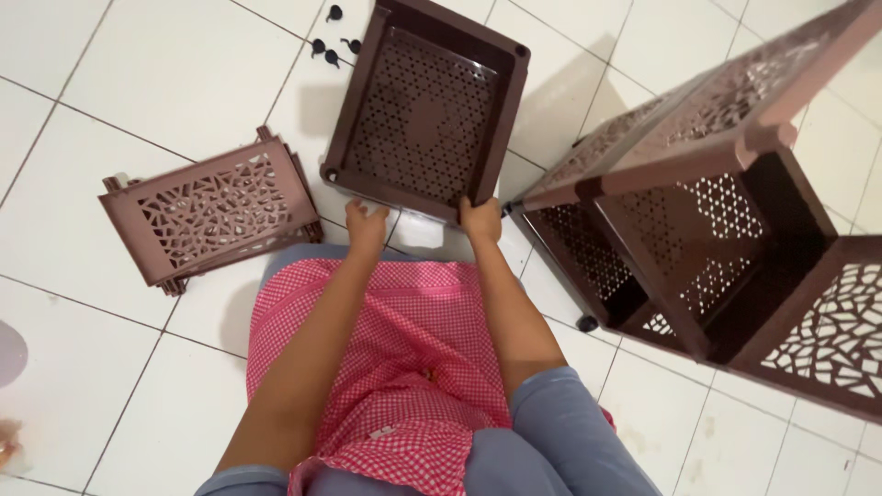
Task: The person assembles a stack of brown plastic trays with decorative cutouts, fitting them together on the floor. They then use a red and white checkered cloth to wipe the surfaces of the assembled trays.
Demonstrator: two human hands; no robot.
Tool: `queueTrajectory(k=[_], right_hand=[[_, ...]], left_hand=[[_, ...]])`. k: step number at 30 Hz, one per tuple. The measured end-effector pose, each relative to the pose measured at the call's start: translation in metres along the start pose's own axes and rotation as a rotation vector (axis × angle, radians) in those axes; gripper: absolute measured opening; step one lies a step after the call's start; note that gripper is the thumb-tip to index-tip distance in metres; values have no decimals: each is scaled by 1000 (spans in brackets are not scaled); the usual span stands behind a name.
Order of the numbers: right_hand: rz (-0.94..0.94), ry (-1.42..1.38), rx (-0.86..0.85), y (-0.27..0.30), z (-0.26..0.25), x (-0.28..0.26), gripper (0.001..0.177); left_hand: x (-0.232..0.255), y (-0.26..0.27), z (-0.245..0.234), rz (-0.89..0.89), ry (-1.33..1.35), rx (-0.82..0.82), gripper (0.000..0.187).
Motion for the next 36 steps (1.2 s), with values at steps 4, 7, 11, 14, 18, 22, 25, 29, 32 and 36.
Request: queueTrajectory(k=[4,7,11,14,18,22,25,29,32,36], right_hand=[[-33,-8,110,-3,-13,-4,50],[-113,-102,192,-2,-34,-7,45],[-344,-233,180,5,-79,-11,37],[-533,-360,138,7,-115,-23,32],[-575,-481,19,24,-147,-44,34],[-562,-592,110,34,-168,-52,40],[-567,-676,241,38,-167,-46,62],[-106,-819,-39,80,-113,-19,106],[-467,-786,-91,143,-115,-44,98],[-448,-980,-137,162,-162,-62,87]], left_hand=[[-3,-9,-12,-95,6,60,78],[9,-27,-44,-104,148,194,75],[13,-56,-73,-383,604,14,72],[55,-66,-91,-317,753,-218,68],[118,-40,-112,-169,930,-303,55],[126,-25,-138,-8,906,-204,46],[117,-16,-150,-7,989,-136,37],[110,8,-146,-102,1098,74,34],[103,19,-132,-225,1222,65,33],[131,45,-124,-220,1354,-228,47]])
Point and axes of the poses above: each hand's wrist, its own y-axis away from the middle knuckle, its own z-axis out of the palm, x = y × z, the point moved 8 cm from there along -y, towards the middle knuckle, and after that the axes turned 8 degrees about x, right-handed, at the moved point
